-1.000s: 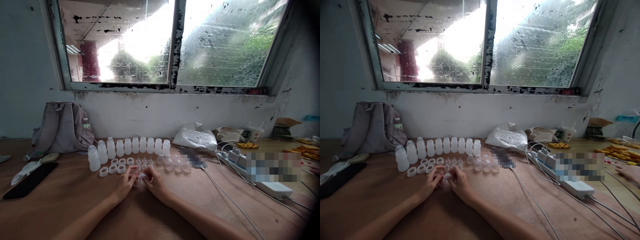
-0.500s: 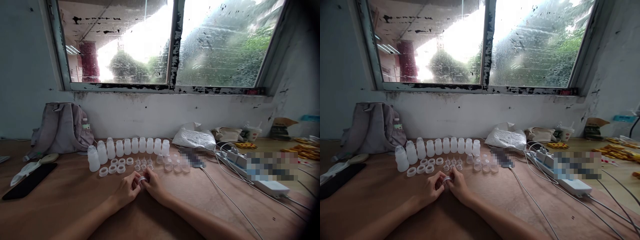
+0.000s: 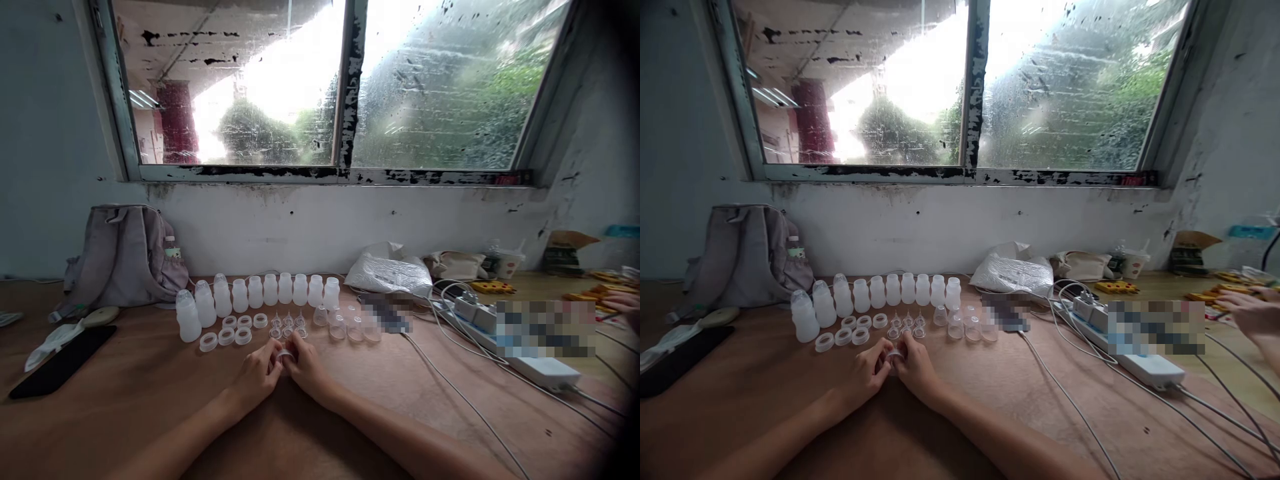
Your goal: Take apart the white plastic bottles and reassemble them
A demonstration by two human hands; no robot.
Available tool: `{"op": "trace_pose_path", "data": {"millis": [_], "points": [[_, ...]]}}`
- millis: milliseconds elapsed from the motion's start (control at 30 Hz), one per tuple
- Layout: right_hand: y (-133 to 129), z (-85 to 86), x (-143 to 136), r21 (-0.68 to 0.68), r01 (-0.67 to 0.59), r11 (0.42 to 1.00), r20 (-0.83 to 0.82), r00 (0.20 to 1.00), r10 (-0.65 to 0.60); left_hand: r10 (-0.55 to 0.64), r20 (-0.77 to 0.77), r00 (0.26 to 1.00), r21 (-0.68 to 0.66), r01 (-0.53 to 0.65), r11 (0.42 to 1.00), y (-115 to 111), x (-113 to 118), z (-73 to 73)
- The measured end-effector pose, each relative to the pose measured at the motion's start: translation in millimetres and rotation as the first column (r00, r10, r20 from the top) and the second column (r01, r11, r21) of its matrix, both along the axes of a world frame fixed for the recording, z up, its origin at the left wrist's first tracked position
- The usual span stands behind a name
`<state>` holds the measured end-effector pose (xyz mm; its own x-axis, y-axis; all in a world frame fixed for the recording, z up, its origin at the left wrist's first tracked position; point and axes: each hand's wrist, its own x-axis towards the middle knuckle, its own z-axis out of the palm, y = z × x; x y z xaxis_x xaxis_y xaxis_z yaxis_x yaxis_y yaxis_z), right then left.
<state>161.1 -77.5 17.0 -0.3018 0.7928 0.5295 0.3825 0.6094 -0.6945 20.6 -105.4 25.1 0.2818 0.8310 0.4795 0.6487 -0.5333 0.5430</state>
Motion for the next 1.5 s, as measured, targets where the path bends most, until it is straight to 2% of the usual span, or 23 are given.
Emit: {"op": "trace_pose_path", "data": {"millis": [100,200,300,433,667,867,933,1000,1033,1100,1167,1200,1333,1500], "points": [[-2,5.2,1,-0.067,-0.098,0.993,-0.078,0.993,0.093,0.02,0.028,0.999,0.005,-0.02,1.0,7,-7,0.3],[-2,8.6,3,-0.208,-0.209,0.956,-0.22,0.962,0.163,0.031,0.149,0.988,-0.036,-0.026,0.999,12,-16,1.7],[1,9.0,5,-0.298,-0.223,0.928,-0.283,0.949,0.137,-0.019,0.296,0.955,-0.149,0.066,0.987,14,-20,1.1],[2,9.5,5,-0.31,-0.288,0.906,-0.272,0.94,0.206,-0.071,0.397,0.915,-0.217,0.169,0.962,13,-19,-2.7],[3,7.0,5,-0.365,-0.354,0.861,-0.299,0.921,0.252,-0.122,0.354,0.927,-0.232,0.213,0.949,14,-21,-4.3],[5,3.3,7,-0.394,-0.354,0.848,-0.318,0.918,0.236,-0.073,0.155,0.985,-0.099,0.089,0.991,11,-27,6.6],[6,2.4,7,-0.413,-0.341,0.845,-0.342,0.917,0.203,-0.098,0.175,0.98,-0.129,0.122,0.984,16,-33,11.7],[7,1.4,7,-0.434,-0.326,0.84,-0.358,0.918,0.171,-0.083,0.269,0.959,-0.211,0.143,0.967,28,-42,16.2],[7,0.9,7,-0.443,-0.319,0.838,-0.359,0.919,0.159,-0.03,0.309,0.951,-0.24,0.109,0.965,37,-47,18.4],[7,0.6,8,-0.455,-0.305,0.837,-0.349,0.925,0.147,0.161,0.307,0.938,-0.256,-0.081,0.963,57,-58,23.5],[6,1.2,7,-0.455,-0.291,0.842,-0.331,0.933,0.143,0.333,0.16,0.929,-0.206,-0.299,0.932,78,-67,30.3],[6,1.9,7,-0.455,-0.28,0.845,-0.32,0.937,0.138,0.4,0.051,0.915,-0.132,-0.39,0.911,88,-70,34.1],[3,5.5,6,-0.475,-0.229,0.85,-0.275,0.956,0.104,0.492,-0.049,0.869,-0.007,-0.492,0.87,116,-74,46.1],[3,6.4,6,-0.48,-0.247,0.842,-0.273,0.954,0.124,0.557,-0.055,0.829,0.151,-0.544,0.825,124,-69,43.0]]}}
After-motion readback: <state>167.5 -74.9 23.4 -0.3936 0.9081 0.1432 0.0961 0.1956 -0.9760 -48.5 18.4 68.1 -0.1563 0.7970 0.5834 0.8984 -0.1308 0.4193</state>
